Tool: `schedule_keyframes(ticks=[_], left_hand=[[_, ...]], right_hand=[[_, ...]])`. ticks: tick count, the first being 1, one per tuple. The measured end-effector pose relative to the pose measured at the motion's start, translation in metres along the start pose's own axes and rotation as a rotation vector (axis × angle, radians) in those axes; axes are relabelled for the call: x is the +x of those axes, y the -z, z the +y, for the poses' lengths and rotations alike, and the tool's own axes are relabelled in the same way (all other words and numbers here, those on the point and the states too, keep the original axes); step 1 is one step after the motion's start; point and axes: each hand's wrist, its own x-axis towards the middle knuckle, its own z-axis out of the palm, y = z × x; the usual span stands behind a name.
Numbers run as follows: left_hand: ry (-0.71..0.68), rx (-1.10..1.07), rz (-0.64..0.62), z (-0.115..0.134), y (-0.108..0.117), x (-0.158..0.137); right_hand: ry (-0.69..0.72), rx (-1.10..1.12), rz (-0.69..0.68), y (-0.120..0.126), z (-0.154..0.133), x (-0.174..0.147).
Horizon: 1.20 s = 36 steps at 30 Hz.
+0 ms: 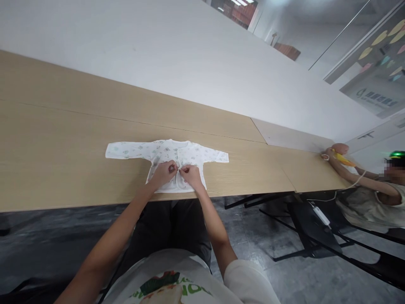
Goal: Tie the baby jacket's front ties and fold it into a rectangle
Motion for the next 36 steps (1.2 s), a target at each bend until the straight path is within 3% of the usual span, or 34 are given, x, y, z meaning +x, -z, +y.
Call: schedule_keyframes(ticks=[5,10,16,21,27,36], left_hand=[[-0.003,0.01,-0.015,0.001,0.001,0.0],[-0.013,0.09,-0.015,0.001,0.002,-0.002],[0.025,0.106,-0.044,-0.001,0.001,-0.002],[0.014,0.211,-0.066,0.002,0.0,0.0],[0.033,0.326,-0.069,0.006,0.004,-0.005],[0.034,0.362,-0.072,0.001,0.008,-0.003]], right_hand=[[0.086,-0.12,0.054,-0.001,-0.003,0.002],[-0.037,-0.021,-0.036,0.007,-0.009,0.001],[-0.063,-0.004,-0.127,0.013,-0.013,0.002],[-0.01,-0.189,-0.206,0.015,-0.014,0.006],[0.09,-0.537,-0.192,0.011,-0.019,0.014],[0.029,-0.46,-0.163,0.013,-0.018,0.012]])
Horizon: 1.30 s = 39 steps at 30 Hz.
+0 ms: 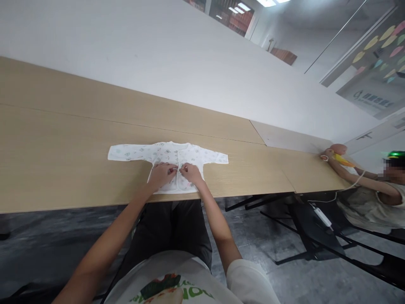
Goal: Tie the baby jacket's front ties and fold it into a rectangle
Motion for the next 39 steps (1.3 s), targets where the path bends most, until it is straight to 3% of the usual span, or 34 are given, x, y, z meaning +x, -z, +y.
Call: schedule_keyframes(ticks=[9,18,23,29,39], left_hand=[[0.136,-0.033,-0.01,0.011,-0.004,0.032],[0.145,0.035,-0.044,0.003,0.001,0.025],[0.146,-0.005,0.017,0.005,-0.003,0.029],[0.042,0.035,0.113,-0.003,-0.007,0.04],[-0.125,0.116,-0.047,-0.021,-0.011,0.057]], right_hand=[[0.028,-0.024,0.016,-0.001,0.003,-0.002],[-0.005,0.077,-0.019,0.005,0.0,-0.008],[0.002,0.052,-0.018,0.006,0.0,-0.007],[0.128,-0.015,0.04,-0.005,0.002,-0.019],[0.408,-0.329,0.184,-0.042,0.013,-0.064]])
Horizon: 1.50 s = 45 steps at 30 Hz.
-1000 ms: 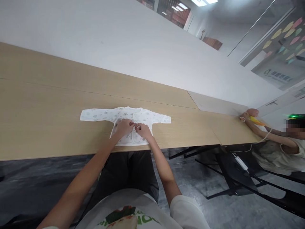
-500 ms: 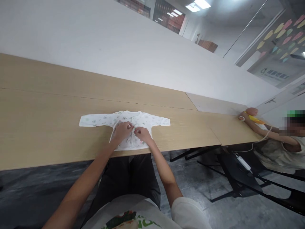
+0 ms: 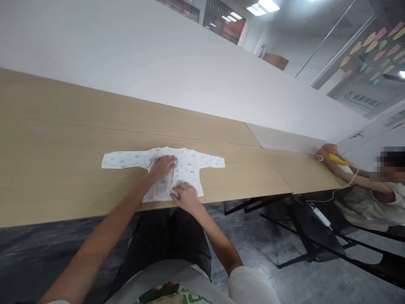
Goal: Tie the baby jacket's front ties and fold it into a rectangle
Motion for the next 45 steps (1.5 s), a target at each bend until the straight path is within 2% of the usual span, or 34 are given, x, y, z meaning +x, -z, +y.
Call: schedule_keyframes(ticks=[6,11,16,20,22,25,29,32,35,41,45], left_hand=[[-0.016,0.002,0.004,-0.006,-0.007,0.006],[-0.009,-0.049,-0.029,-0.01,0.005,0.008],[0.073,-0.05,0.107,-0.023,0.025,0.005],[0.202,0.048,0.149,-0.039,0.04,0.005],[0.284,0.092,0.127,-0.05,0.045,0.005],[0.374,0.122,0.047,-0.064,0.051,0.004],[0.434,0.112,-0.005,-0.073,0.057,0.002],[0.409,0.107,-0.021,-0.076,0.065,0.004],[0.374,0.049,-0.068,-0.084,0.075,0.004],[0.262,0.004,-0.072,-0.104,0.091,0.002],[0.324,0.084,-0.142,-0.106,0.106,0.011]], right_hand=[[0.088,-0.109,-0.029,-0.006,-0.005,-0.007],[0.136,-0.043,-0.065,0.005,0.001,-0.006],[0.022,0.125,-0.015,0.021,0.026,0.011],[-0.165,0.15,0.064,0.037,0.071,0.056],[-0.276,0.132,0.081,0.046,0.096,0.081],[-0.358,0.112,0.021,0.058,0.126,0.107],[-0.382,-0.015,-0.097,0.064,0.14,0.119],[-0.375,-0.096,-0.143,0.065,0.142,0.119],[-0.354,-0.077,-0.204,0.07,0.147,0.116],[-0.32,-0.013,-0.167,0.087,0.165,0.109],[-0.333,-0.048,-0.181,0.104,0.168,0.116]])
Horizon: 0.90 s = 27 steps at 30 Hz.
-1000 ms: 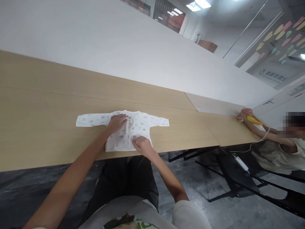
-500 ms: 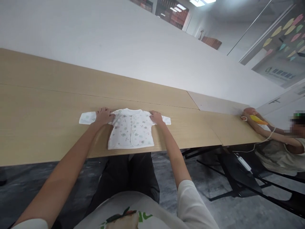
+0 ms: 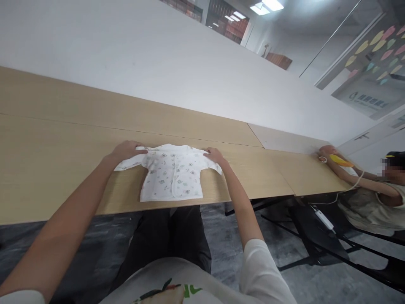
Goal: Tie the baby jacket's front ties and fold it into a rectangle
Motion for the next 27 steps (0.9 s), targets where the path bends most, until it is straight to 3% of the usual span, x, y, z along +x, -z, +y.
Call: schedule_keyframes(ticks=[3,6,9,12,14,17,21,27], left_hand=[[0.116,0.055,0.094,0.006,0.023,0.008],[0.143,0.052,0.332,0.011,0.052,0.012],[0.089,-0.001,0.626,0.01,0.079,0.01],[0.026,-0.076,0.835,0.003,0.089,0.0],[-0.017,-0.109,0.892,-0.003,0.083,-0.011],[-0.079,-0.147,0.838,-0.012,0.056,-0.032],[-0.088,-0.143,0.66,-0.022,0.009,-0.065],[-0.049,-0.084,0.477,-0.03,-0.04,-0.127]], right_hand=[[-0.063,-0.087,0.093,0.025,-0.005,0.011],[-0.111,-0.196,0.295,0.059,-0.009,0.025],[-0.055,-0.271,0.53,0.087,-0.007,0.033],[0.068,-0.325,0.711,0.092,0.001,0.028],[0.164,-0.373,0.738,0.078,0.007,0.018],[0.333,-0.457,0.643,0.041,0.018,-0.004],[0.526,-0.521,0.469,-0.007,0.028,-0.04],[0.654,-0.552,0.247,-0.044,0.033,-0.093]])
